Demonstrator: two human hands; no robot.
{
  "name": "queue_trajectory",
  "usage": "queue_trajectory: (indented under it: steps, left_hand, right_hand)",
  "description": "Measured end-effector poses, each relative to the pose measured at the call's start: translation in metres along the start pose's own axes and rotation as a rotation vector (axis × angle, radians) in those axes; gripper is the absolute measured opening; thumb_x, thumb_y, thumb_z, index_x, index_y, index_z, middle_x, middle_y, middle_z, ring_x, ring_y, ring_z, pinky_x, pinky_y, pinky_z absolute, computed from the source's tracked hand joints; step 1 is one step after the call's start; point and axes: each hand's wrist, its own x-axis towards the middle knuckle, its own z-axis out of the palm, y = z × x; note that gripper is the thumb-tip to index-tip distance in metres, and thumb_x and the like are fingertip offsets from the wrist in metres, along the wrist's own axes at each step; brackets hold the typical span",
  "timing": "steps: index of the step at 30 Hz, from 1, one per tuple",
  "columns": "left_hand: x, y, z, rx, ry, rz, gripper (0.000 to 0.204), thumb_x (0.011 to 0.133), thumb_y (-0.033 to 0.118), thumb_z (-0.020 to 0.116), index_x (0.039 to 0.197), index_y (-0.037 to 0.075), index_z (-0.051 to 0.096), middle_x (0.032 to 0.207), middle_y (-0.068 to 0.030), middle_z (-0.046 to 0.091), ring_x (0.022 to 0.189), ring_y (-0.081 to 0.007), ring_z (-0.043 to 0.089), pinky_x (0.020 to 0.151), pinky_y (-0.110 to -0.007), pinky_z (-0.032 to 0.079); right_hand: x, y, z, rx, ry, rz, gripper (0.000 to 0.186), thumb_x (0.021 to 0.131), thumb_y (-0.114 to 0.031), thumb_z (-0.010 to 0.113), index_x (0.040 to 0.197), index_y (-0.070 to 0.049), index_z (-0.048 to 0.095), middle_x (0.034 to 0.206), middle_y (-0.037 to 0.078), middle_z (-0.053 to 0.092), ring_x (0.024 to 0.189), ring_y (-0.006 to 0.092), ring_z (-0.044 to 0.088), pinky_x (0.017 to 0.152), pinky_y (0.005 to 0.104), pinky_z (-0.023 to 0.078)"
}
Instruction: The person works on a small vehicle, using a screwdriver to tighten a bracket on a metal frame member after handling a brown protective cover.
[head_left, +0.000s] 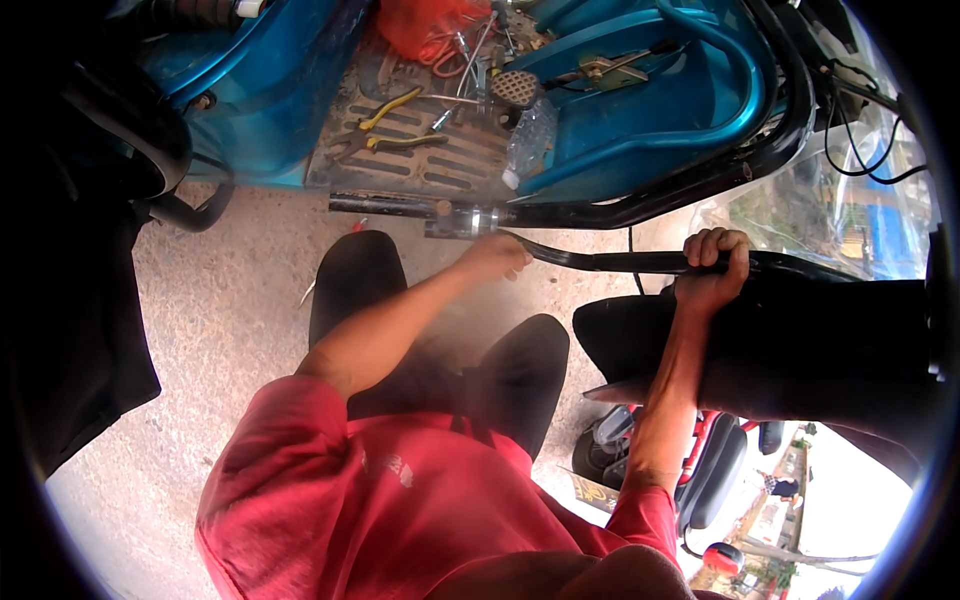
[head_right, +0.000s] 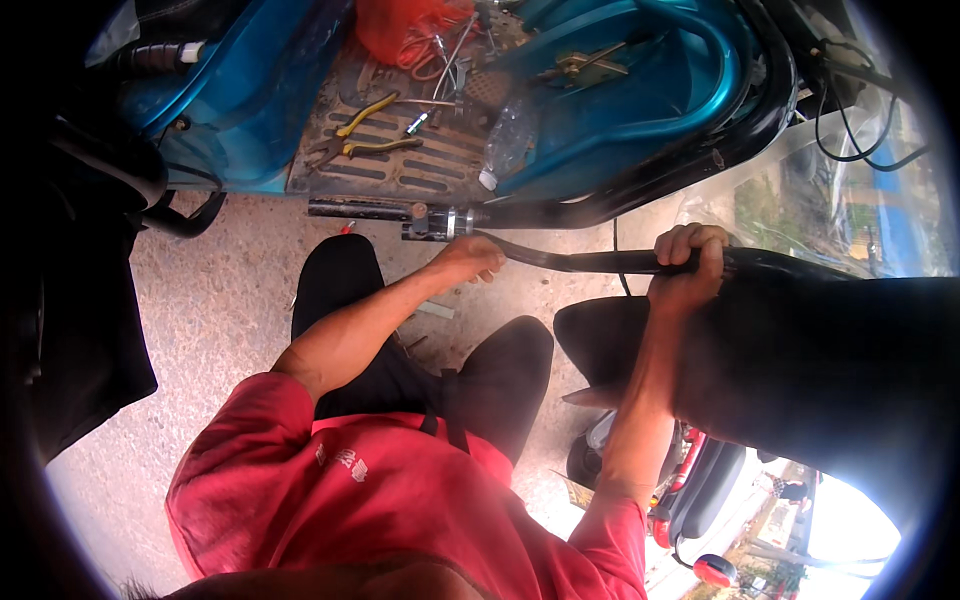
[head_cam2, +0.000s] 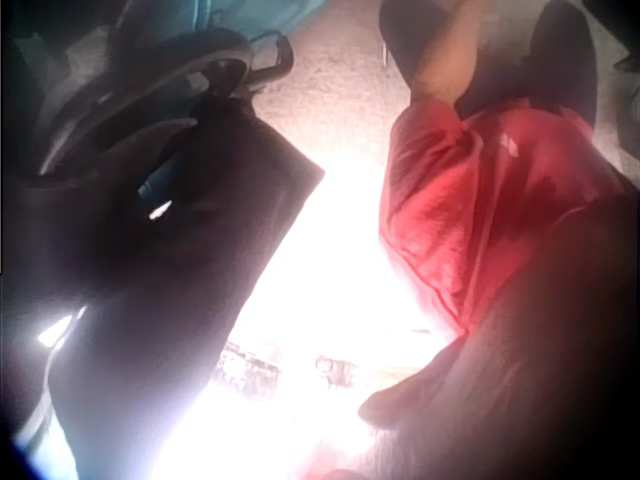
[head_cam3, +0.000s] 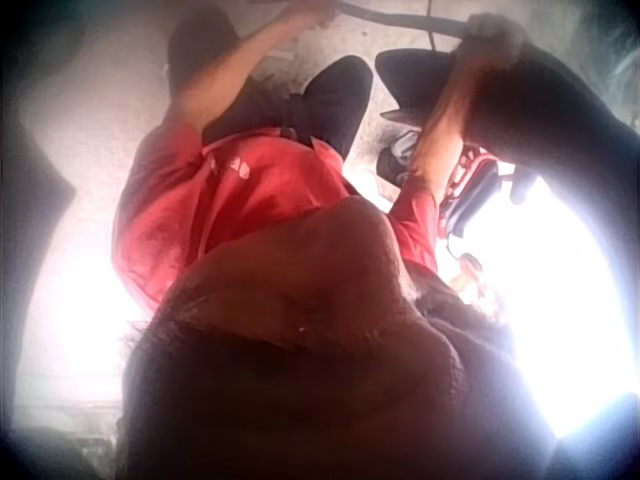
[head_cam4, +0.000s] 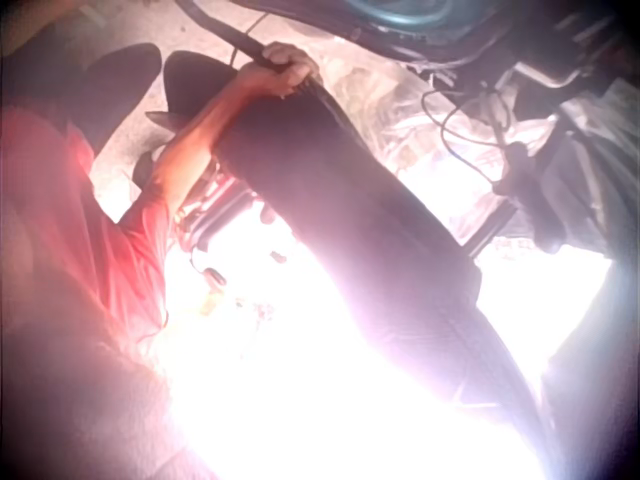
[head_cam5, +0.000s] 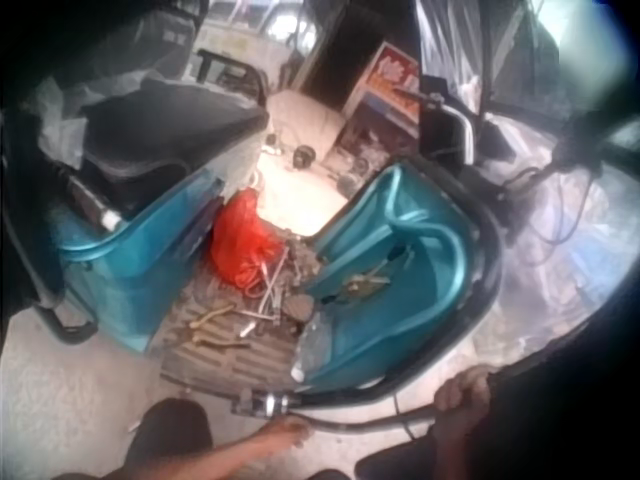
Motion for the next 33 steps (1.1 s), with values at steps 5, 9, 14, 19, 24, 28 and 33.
queue_trajectory:
  steps: [5, 9, 14, 19, 24, 28, 33]
  left_hand:
    - [0.009, -0.026, -0.001, 0.119, 0.01, -0.024, 0.027, 0.087, 0.031, 0.067, 0.095, 0.005, 0.067, 0.081, -0.003, 0.065, 0.07, -0.0135, 0.064, 0.055, -0.03, 0.044]
    - [0.005, -0.027, 0.001, 0.134, -0.037, -0.008, 0.026, 0.086, 0.03, 0.067, 0.092, 0.005, 0.068, 0.081, -0.0036, 0.065, 0.067, -0.0134, 0.064, 0.051, -0.03, 0.043]
    - [0.003, -0.021, 0.0, -0.011, 0.035, -0.143, 0.026, 0.087, 0.03, 0.066, 0.096, 0.006, 0.066, 0.084, -0.0039, 0.065, 0.073, -0.0159, 0.065, 0.057, -0.032, 0.045]
    - [-0.001, -0.014, 0.0, -0.032, 0.06, -0.194, 0.025, 0.087, 0.031, 0.066, 0.096, 0.008, 0.064, 0.085, -0.0034, 0.064, 0.078, -0.0171, 0.065, 0.061, -0.033, 0.045]
    - [-0.004, -0.014, 0.001, -0.025, 0.065, -0.171, 0.026, 0.087, 0.033, 0.065, 0.094, 0.007, 0.064, 0.085, -0.0033, 0.063, 0.077, -0.0168, 0.064, 0.061, -0.033, 0.044]
    - [-0.004, -0.015, 0.001, 0.016, 0.054, -0.126, 0.026, 0.087, 0.033, 0.065, 0.092, 0.007, 0.064, 0.083, -0.003, 0.062, 0.076, -0.0163, 0.063, 0.06, -0.032, 0.044]
    - [-0.002, -0.02, -0.003, 0.066, 0.055, -0.04, 0.023, 0.089, 0.03, 0.064, 0.089, 0.007, 0.063, 0.082, -0.0028, 0.061, 0.073, -0.0153, 0.063, 0.059, -0.032, 0.044]
  right_hand:
    - [0.001, 0.0, 0.002, 0.02, 0.005, 0.01, 0.026, 0.094, -0.032, 0.048, 0.079, -0.01, 0.044, 0.062, 0.001, 0.037, 0.054, 0.013, 0.035, 0.054, 0.0276, 0.033]
    - [0.0, 0.0, 0.0, 0.007, 0.001, 0.0, 0.026, 0.093, -0.031, 0.048, 0.079, -0.01, 0.044, 0.062, 0.001, 0.036, 0.054, 0.013, 0.035, 0.054, 0.0275, 0.033]
    - [0.0, -0.001, 0.003, 0.005, 0.008, -0.001, 0.026, 0.093, -0.031, 0.048, 0.079, -0.01, 0.044, 0.062, 0.001, 0.037, 0.054, 0.0131, 0.035, 0.053, 0.0275, 0.033]
    - [0.0, -0.001, 0.004, -0.008, 0.022, 0.002, 0.026, 0.093, -0.032, 0.048, 0.079, -0.01, 0.044, 0.062, 0.001, 0.037, 0.054, 0.0132, 0.035, 0.053, 0.0274, 0.032]
    - [0.0, 0.0, 0.003, -0.003, 0.001, -0.012, 0.027, 0.093, -0.032, 0.048, 0.079, -0.01, 0.044, 0.062, 0.001, 0.037, 0.054, 0.013, 0.035, 0.053, 0.0274, 0.033]
    - [0.0, 0.0, 0.001, 0.012, 0.022, -0.003, 0.027, 0.093, -0.032, 0.048, 0.079, -0.009, 0.045, 0.062, 0.001, 0.037, 0.054, 0.013, 0.035, 0.053, 0.0273, 0.033]
    - [0.0, 0.001, 0.002, 0.013, 0.004, -0.011, 0.026, 0.093, -0.031, 0.049, 0.079, -0.009, 0.045, 0.063, 0.001, 0.038, 0.054, 0.0129, 0.036, 0.053, 0.0271, 0.033]
